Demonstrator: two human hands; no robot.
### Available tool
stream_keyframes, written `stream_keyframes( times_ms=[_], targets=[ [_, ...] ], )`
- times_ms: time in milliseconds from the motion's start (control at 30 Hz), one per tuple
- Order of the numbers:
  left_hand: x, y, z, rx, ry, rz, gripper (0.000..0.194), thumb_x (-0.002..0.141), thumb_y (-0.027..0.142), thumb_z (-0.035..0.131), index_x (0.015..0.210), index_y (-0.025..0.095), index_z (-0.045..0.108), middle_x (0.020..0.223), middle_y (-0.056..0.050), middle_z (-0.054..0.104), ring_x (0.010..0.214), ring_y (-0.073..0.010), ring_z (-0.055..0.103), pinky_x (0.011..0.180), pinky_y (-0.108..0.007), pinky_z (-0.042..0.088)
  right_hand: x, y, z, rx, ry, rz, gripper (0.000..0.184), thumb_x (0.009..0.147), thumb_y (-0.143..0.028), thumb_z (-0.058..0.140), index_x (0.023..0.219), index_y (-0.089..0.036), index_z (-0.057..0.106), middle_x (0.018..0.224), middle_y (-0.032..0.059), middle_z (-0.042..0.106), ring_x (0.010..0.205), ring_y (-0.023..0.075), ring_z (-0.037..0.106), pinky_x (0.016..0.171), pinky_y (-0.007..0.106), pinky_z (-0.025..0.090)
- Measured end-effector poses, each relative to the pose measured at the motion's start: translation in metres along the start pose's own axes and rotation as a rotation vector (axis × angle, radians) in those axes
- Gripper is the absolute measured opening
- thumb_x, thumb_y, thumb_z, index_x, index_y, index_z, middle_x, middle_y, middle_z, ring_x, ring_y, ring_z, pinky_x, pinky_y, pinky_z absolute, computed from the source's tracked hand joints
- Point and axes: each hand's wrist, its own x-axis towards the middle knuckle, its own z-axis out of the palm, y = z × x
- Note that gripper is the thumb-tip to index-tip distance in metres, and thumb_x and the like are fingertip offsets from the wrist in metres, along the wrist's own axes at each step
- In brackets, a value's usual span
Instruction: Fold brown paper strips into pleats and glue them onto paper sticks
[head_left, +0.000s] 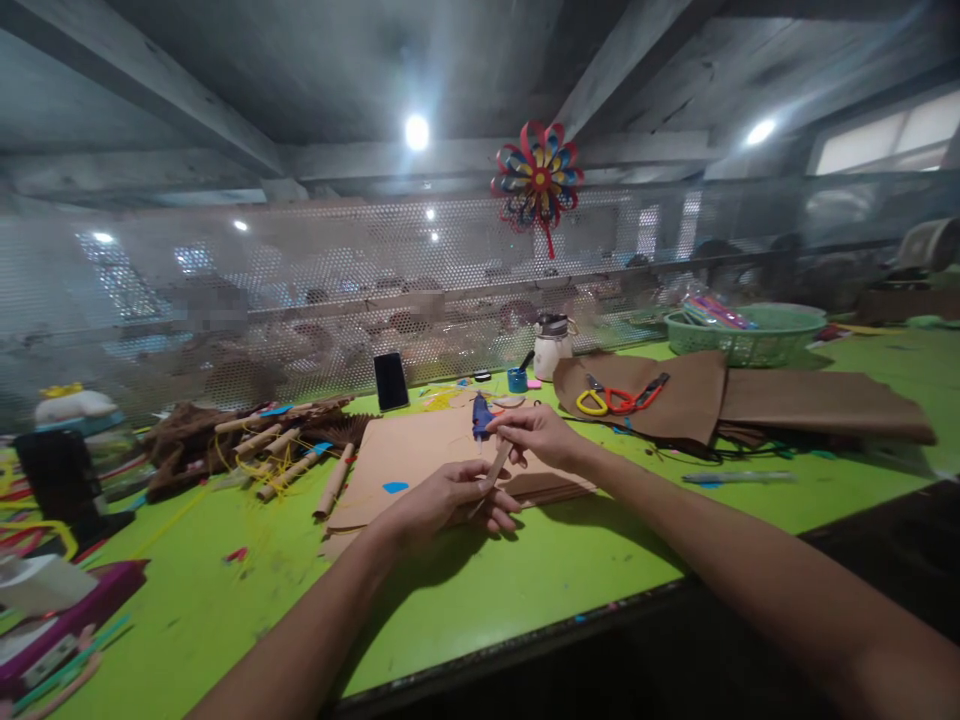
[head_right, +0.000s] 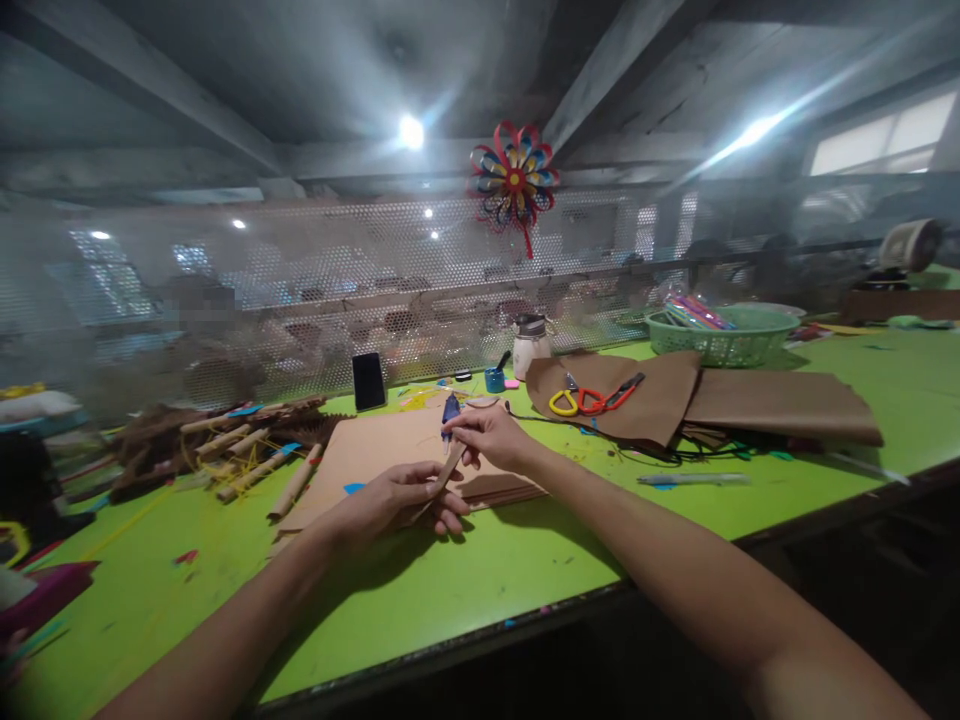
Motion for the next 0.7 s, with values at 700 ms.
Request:
stream_keyframes(
  times_ms=[700],
  targets=[
    [0.004,-0.003,-0.002,0.147,0.097,0.023,0.029,0.080,0.035,0.056,0.098,0.016,0.043,0.076,-0.007,0.064,0.068,-0.0169,0.064,0.066,-0.032,0.048,-0.002,-0.010,0.004,-0.132,0.091,-0.085,0.025,0.075,-0.029,0.058,0.089,-0.010,0.064,0.053,-0.0025,0.054,0.037,0.0052,0.047,0.034,0.017,0.037]
  ],
)
